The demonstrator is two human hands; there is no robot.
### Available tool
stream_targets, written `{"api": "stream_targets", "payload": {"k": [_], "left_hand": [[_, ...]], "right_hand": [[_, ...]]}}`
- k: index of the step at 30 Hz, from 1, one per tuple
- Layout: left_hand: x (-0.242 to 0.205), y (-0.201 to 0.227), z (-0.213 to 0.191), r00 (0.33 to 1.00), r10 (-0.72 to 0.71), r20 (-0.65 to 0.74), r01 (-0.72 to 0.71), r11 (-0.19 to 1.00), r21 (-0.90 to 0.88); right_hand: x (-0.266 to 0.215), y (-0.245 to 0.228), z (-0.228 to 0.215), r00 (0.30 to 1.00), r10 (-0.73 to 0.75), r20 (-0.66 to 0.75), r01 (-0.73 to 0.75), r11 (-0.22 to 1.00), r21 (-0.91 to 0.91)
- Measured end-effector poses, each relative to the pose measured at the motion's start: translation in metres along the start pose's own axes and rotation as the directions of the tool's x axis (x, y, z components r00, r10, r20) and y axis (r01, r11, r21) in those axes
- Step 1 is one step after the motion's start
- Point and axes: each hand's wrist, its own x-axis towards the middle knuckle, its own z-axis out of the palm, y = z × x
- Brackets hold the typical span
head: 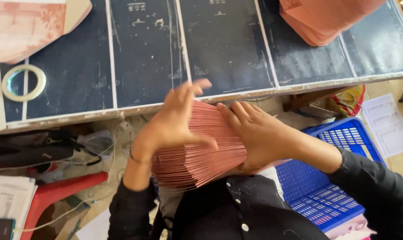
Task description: The person folds a stack of pink envelopes by hand on a dark table, pressing the flaps flat and stacking them. They then lift the stack, place it on the table, and continue folding more envelopes from the pile.
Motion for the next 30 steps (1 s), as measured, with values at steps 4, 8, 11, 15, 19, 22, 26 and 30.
{"api": "stream_targets", "payload": {"k": [4, 8, 11, 15, 19, 22, 26, 30], "left_hand": [[-0.012, -0.062, 0.011, 0.991, -0.135, 0.025, 0.137, 0.979, -0.150], [-0.050, -0.114, 0.049, 0.984, -0.091, -0.152, 0.051, 0.967, -0.251], [-0.090, -0.112, 0.072, 0.969, -0.079, -0.233, 0.026, 0.974, -0.225], [-0.123, -0.063, 0.066, 0.980, -0.142, -0.136, 0.128, 0.986, -0.107], [-0.124, -0.069, 0.076, 0.987, -0.098, -0.126, 0.096, 0.995, -0.027], [-0.115, -0.070, 0.072, 0.964, -0.117, -0.239, 0.112, 0.993, -0.032], [-0.116, -0.082, 0.063, 0.920, -0.352, -0.174, 0.311, 0.924, -0.223], [-0.124, -0.115, 0.093, 0.930, -0.315, -0.191, 0.200, 0.867, -0.457]], "right_hand": [[-0.012, -0.014, 0.008, 0.997, -0.006, -0.078, -0.002, 0.995, -0.102], [0.001, -0.006, 0.006, 0.991, 0.122, 0.051, -0.116, 0.988, -0.106], [0.014, 0.012, 0.010, 0.957, 0.221, 0.186, -0.206, 0.974, -0.095], [0.028, 0.023, 0.001, 0.939, 0.239, 0.247, -0.227, 0.971, -0.075], [0.036, 0.018, -0.006, 0.929, 0.252, 0.269, -0.243, 0.968, -0.068], [0.034, 0.023, -0.001, 0.923, 0.264, 0.278, -0.252, 0.964, -0.079], [0.026, 0.032, 0.012, 0.948, 0.201, 0.246, -0.197, 0.979, -0.042], [0.010, 0.029, 0.018, 0.964, 0.219, 0.152, -0.233, 0.969, 0.081]]}}
